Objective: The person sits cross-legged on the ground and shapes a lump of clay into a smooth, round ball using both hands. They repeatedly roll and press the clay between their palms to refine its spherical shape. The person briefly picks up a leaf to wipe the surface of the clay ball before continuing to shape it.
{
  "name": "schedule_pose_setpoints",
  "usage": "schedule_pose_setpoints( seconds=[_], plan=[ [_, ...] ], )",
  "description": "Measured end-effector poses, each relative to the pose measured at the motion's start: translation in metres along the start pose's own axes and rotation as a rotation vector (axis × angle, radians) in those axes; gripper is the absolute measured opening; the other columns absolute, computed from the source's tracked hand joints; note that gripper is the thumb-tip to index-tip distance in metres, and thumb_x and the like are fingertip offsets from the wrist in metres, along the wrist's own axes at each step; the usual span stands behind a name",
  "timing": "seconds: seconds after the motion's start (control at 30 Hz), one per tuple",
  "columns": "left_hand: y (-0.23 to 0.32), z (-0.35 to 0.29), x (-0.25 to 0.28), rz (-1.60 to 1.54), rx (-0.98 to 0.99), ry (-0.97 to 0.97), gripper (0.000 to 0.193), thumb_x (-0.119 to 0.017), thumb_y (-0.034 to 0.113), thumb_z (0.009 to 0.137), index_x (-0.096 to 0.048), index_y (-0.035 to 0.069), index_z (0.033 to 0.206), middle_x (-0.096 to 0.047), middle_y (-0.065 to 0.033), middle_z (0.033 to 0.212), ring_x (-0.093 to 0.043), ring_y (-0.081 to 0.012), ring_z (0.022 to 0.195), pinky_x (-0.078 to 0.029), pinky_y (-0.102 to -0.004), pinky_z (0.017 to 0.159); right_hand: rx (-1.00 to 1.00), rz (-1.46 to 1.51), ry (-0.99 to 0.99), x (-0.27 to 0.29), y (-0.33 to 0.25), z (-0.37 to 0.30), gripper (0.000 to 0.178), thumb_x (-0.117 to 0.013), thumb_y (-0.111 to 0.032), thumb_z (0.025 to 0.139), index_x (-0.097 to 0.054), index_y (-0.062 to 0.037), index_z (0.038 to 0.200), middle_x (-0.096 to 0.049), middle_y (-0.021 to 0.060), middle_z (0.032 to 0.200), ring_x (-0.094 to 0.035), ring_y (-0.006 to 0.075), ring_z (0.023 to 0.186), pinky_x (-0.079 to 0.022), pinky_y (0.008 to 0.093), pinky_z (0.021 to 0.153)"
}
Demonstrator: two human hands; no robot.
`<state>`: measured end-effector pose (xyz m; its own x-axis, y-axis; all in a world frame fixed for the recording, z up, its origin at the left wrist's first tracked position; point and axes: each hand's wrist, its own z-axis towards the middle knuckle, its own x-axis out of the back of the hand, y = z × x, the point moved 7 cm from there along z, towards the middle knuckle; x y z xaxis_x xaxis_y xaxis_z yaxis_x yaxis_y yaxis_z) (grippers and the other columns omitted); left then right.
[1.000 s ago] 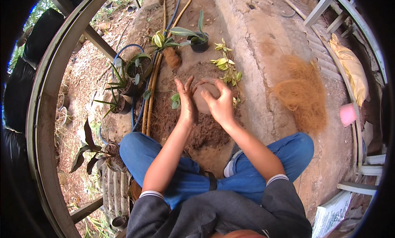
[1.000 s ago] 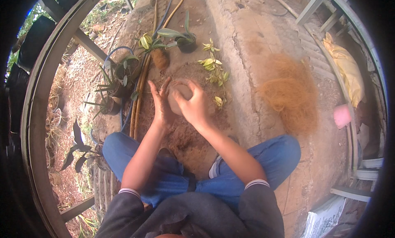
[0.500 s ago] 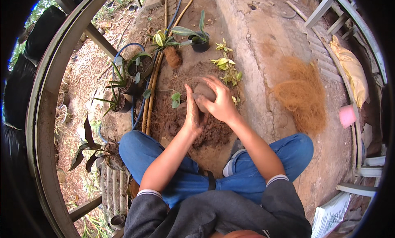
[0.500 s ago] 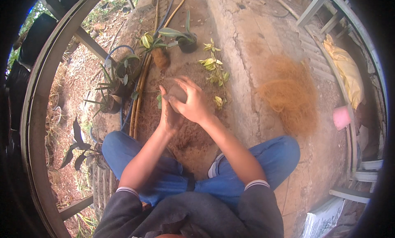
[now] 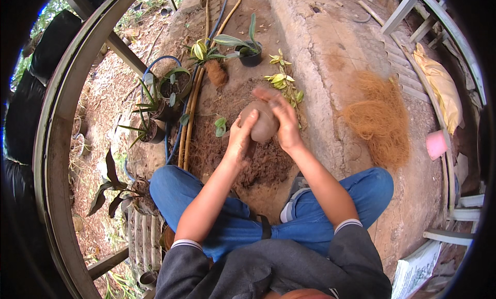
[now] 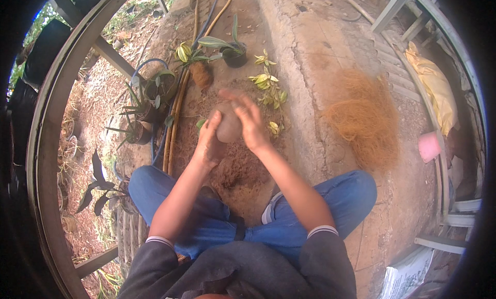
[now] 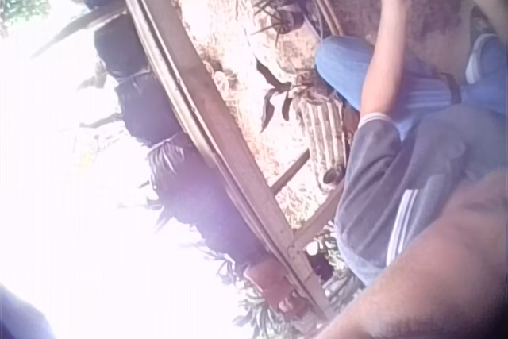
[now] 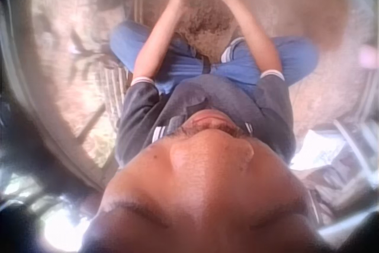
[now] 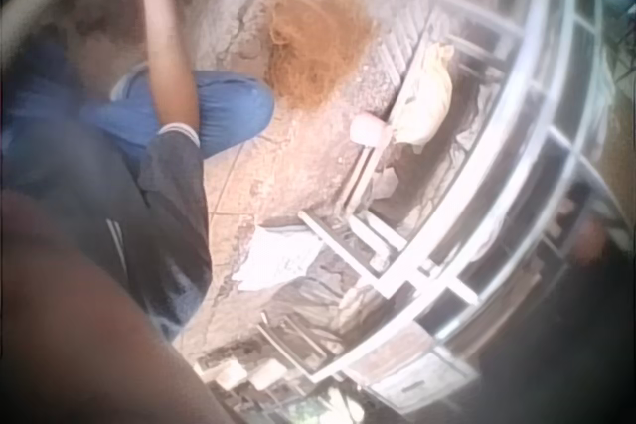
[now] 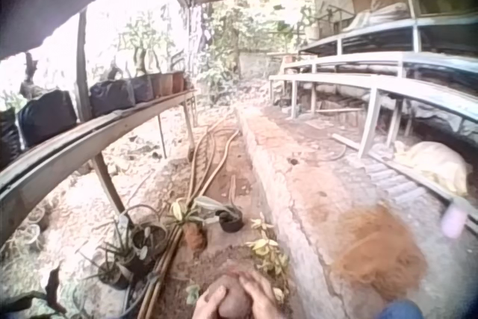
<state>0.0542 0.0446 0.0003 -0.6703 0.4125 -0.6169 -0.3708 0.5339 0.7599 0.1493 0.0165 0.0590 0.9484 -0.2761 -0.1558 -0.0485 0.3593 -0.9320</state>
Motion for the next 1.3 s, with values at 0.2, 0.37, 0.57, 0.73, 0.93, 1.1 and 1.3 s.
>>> schedule_pose_setpoints(
  seconds=[0.2, 0.37, 0.57, 0.73, 0.93, 1.1, 1.3],
  plan=[
    [-0.003, 0.002, -0.013, -0.212, 0.062, -0.037, 0.053, -0.049, 0.048, 0.092, -0.040, 0.012, 0.130, -0.049, -0.0055, 0.125, -0.049, -0.0167, 0.116, -0.044, -0.0332, 0.096, 0.258, -0.289, 0.124, -0.004, -0.005, -0.010, 0.038, -0.051, -0.031, 0.093, -0.059, 0.0025, 0.108, -0.058, 0.0168, 0.115, -0.053, 0.0277, 0.113, -0.043, 0.0396, 0.094],
    [-0.005, -0.005, -0.016, -0.142, 0.133, -0.027, 0.056, -0.045, 0.054, 0.091, -0.042, 0.013, 0.129, -0.052, -0.0044, 0.122, -0.050, -0.0174, 0.115, -0.041, -0.0355, 0.099, 0.342, -0.297, 0.188, 0.001, -0.009, -0.015, 0.030, -0.053, -0.022, 0.092, -0.062, 0.0053, 0.101, -0.063, 0.0164, 0.103, -0.059, 0.0275, 0.103, -0.047, 0.0371, 0.086],
    [0.005, 0.011, 0.003, 0.101, 0.054, -0.053, 0.066, -0.047, 0.062, 0.086, -0.045, 0.012, 0.129, -0.053, -0.0088, 0.121, -0.055, -0.0242, 0.110, -0.049, -0.0427, 0.088, 0.015, -0.250, 0.181, -0.004, 0.006, -0.012, 0.045, -0.055, -0.039, 0.091, -0.065, 0.0047, 0.096, -0.067, 0.0163, 0.085, -0.065, 0.0231, 0.085, -0.048, 0.0303, 0.077],
    [-0.020, 0.005, 0.007, -0.385, 0.258, 0.079, 0.057, -0.047, 0.059, 0.087, -0.050, 0.013, 0.122, -0.055, -0.0085, 0.117, -0.054, -0.0233, 0.110, -0.048, -0.0403, 0.090, 0.360, -0.479, 0.160, -0.004, -0.021, -0.008, 0.036, -0.063, -0.031, 0.085, -0.064, 0.0015, 0.100, -0.065, 0.0137, 0.098, -0.064, 0.0264, 0.091, -0.050, 0.0333, 0.078],
    [-0.033, 0.022, 0.030, -0.495, 0.094, 0.046, 0.070, -0.040, 0.065, 0.087, -0.043, 0.010, 0.130, -0.048, -0.0104, 0.124, -0.050, -0.0244, 0.115, -0.046, -0.0410, 0.095, 0.306, -0.840, 0.047, -0.034, -0.005, -0.024, 0.041, -0.075, -0.021, 0.067, -0.064, -0.0003, 0.100, -0.063, 0.0132, 0.107, -0.061, 0.0291, 0.099, -0.050, 0.0375, 0.085],
    [-0.024, 0.002, 0.017, -0.385, 0.235, 0.124, 0.073, -0.039, 0.068, 0.085, -0.041, 0.010, 0.131, -0.047, -0.0112, 0.126, -0.050, -0.0248, 0.116, -0.046, -0.0411, 0.096, 0.357, -0.672, -0.001, -0.025, -0.016, -0.014, 0.030, -0.074, -0.020, 0.068, -0.068, -0.0004, 0.091, -0.066, 0.0133, 0.098, -0.064, 0.0288, 0.093, -0.051, 0.0374, 0.081],
    [-0.024, 0.013, 0.018, -0.367, 0.367, -0.154, 0.089, -0.031, 0.079, 0.077, -0.036, 0.009, 0.132, -0.043, -0.0176, 0.130, -0.048, -0.0289, 0.120, -0.046, -0.0510, 0.095, 0.104, -0.534, -0.020, -0.012, -0.005, 0.012, 0.020, -0.069, -0.016, 0.075, -0.069, -0.0001, 0.087, -0.068, 0.0165, 0.086, -0.068, 0.0259, 0.078, -0.053, 0.0337, 0.072]
  ],
)
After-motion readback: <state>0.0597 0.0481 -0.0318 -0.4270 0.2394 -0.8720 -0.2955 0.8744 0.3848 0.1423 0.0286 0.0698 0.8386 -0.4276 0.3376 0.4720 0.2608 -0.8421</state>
